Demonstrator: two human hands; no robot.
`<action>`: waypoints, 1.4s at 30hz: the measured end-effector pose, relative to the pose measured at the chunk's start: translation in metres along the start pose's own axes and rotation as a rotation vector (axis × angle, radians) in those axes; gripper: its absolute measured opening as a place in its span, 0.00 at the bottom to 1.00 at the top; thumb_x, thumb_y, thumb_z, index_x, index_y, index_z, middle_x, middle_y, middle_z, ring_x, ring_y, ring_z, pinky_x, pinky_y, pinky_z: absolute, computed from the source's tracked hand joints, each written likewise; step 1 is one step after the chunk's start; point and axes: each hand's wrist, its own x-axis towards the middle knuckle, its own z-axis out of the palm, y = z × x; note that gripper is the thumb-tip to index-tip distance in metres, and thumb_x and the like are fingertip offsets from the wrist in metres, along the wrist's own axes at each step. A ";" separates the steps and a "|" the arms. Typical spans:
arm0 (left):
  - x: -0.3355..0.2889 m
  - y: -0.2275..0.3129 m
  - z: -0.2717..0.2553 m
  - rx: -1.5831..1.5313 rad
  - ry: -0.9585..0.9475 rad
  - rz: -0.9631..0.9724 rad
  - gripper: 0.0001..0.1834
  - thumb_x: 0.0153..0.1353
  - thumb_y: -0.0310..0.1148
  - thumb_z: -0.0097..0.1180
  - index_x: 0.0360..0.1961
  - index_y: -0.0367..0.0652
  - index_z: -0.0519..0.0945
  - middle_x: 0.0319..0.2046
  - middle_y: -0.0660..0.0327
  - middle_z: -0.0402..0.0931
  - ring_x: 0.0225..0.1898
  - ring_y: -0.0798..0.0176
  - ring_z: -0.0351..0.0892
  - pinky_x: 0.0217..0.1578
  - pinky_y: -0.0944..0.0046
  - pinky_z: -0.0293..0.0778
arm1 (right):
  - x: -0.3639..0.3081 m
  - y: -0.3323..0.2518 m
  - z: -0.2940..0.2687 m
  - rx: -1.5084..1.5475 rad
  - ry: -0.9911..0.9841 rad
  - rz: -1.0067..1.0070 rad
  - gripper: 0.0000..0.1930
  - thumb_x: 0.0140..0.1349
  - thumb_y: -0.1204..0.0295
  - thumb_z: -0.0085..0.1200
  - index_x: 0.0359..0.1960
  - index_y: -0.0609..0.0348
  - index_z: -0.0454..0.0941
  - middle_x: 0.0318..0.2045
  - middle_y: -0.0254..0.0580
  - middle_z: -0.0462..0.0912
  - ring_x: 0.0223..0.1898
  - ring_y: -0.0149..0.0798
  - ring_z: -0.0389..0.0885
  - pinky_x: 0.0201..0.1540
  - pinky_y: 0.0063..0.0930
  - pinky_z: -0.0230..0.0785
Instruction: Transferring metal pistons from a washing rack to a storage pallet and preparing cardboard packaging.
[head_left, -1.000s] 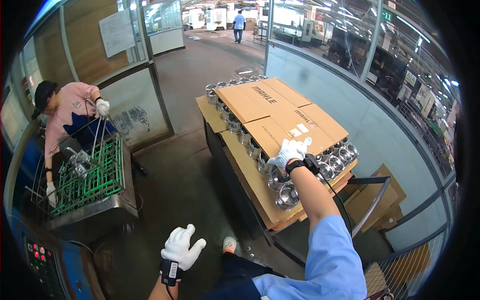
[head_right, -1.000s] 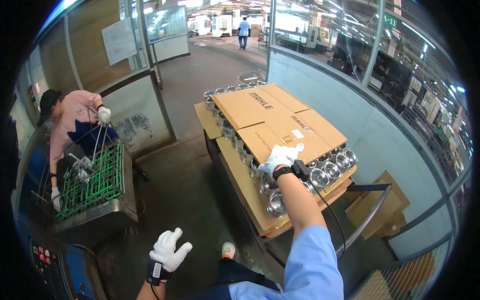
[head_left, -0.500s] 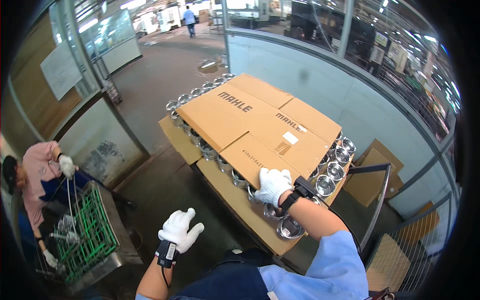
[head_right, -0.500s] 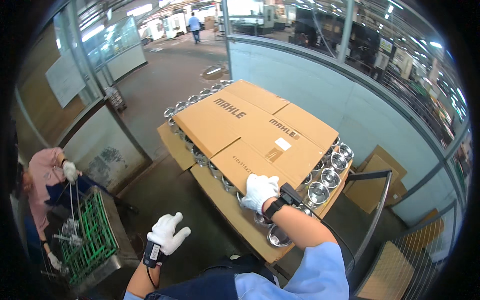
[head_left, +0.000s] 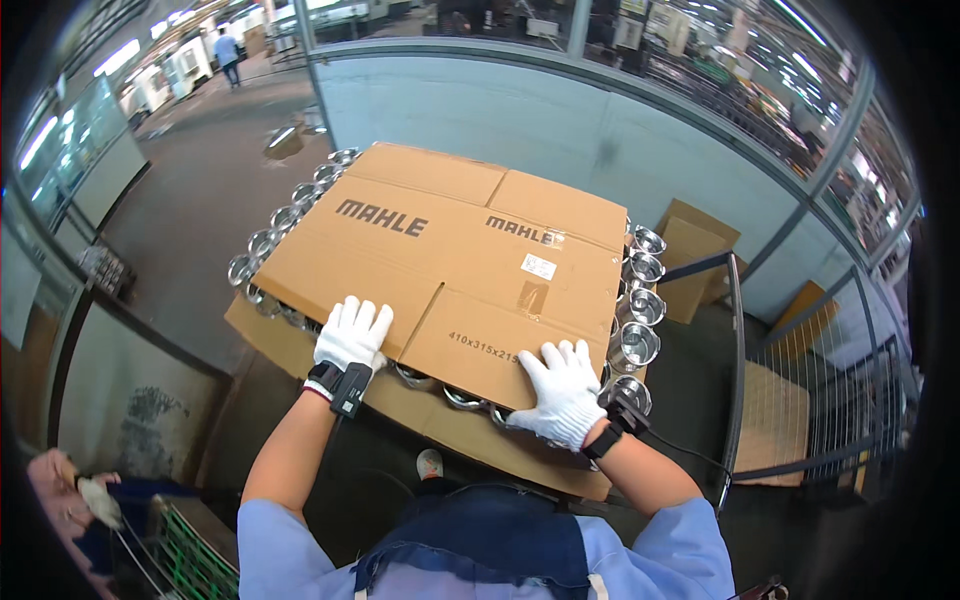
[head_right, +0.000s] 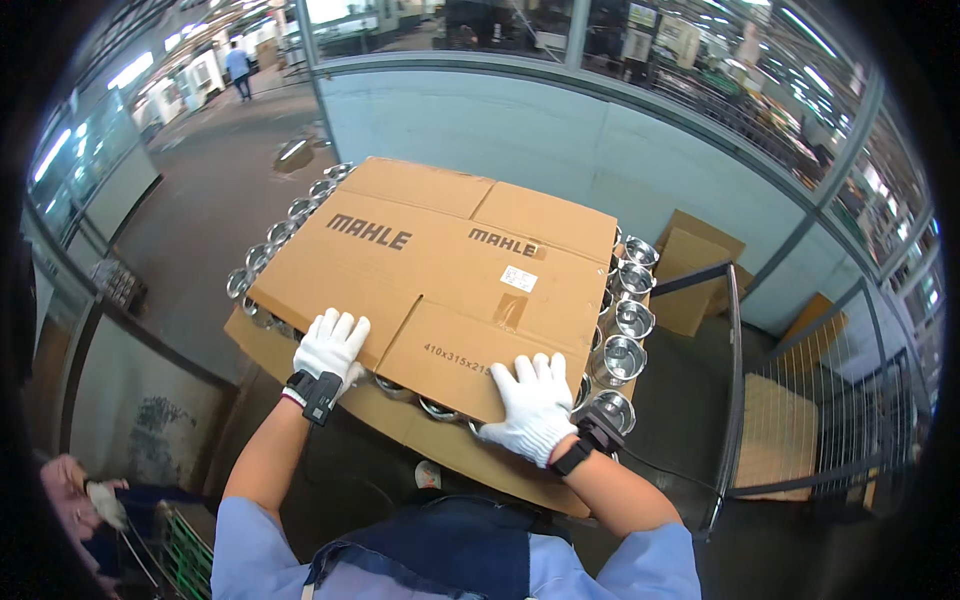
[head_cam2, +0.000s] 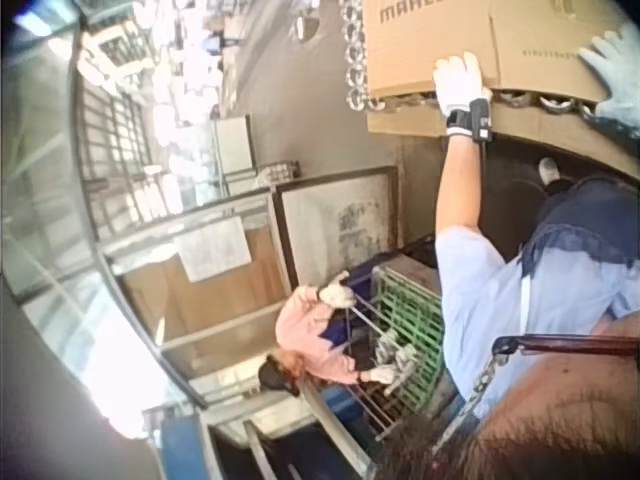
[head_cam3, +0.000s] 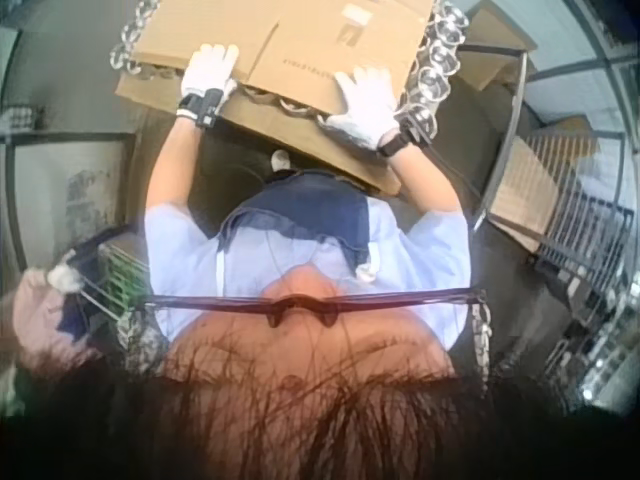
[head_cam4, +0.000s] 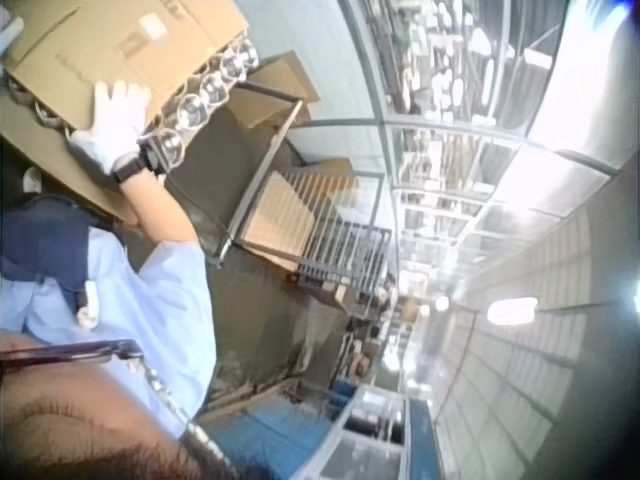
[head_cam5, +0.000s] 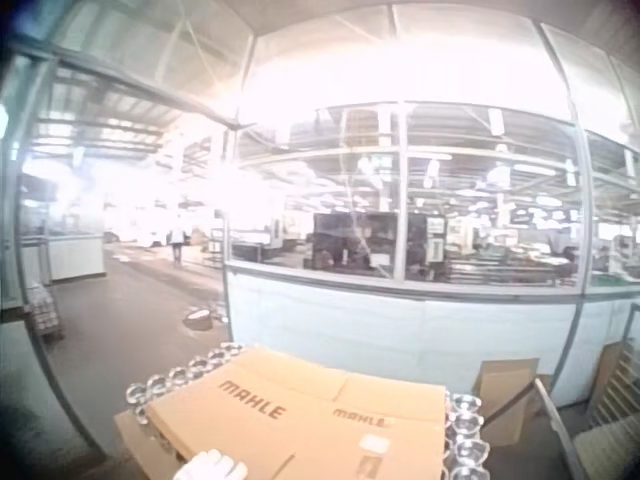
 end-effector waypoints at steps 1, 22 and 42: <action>0.007 -0.011 0.004 -0.010 -0.012 0.068 0.43 0.37 0.42 0.77 0.58 0.43 0.76 0.47 0.56 0.74 0.53 0.48 0.72 0.57 0.51 0.72 | -0.001 -0.002 -0.001 0.006 0.004 0.044 0.40 0.40 0.44 0.71 0.55 0.54 0.80 0.45 0.48 0.77 0.52 0.52 0.71 0.63 0.52 0.56; 0.040 0.048 -0.012 -0.190 -0.168 0.314 0.51 0.38 0.57 0.78 0.63 0.46 0.75 0.54 0.51 0.72 0.55 0.42 0.73 0.63 0.39 0.69 | -0.049 0.035 -0.037 0.140 -0.459 0.631 0.62 0.44 0.36 0.72 0.77 0.54 0.58 0.61 0.60 0.77 0.61 0.59 0.78 0.63 0.50 0.70; 0.045 0.028 -0.033 -0.424 -0.415 0.083 0.37 0.60 0.47 0.68 0.69 0.52 0.69 0.63 0.59 0.76 0.64 0.49 0.77 0.57 0.49 0.78 | -0.061 0.062 0.002 1.607 -0.008 0.400 0.49 0.51 0.80 0.75 0.73 0.62 0.56 0.62 0.48 0.77 0.63 0.41 0.77 0.64 0.37 0.74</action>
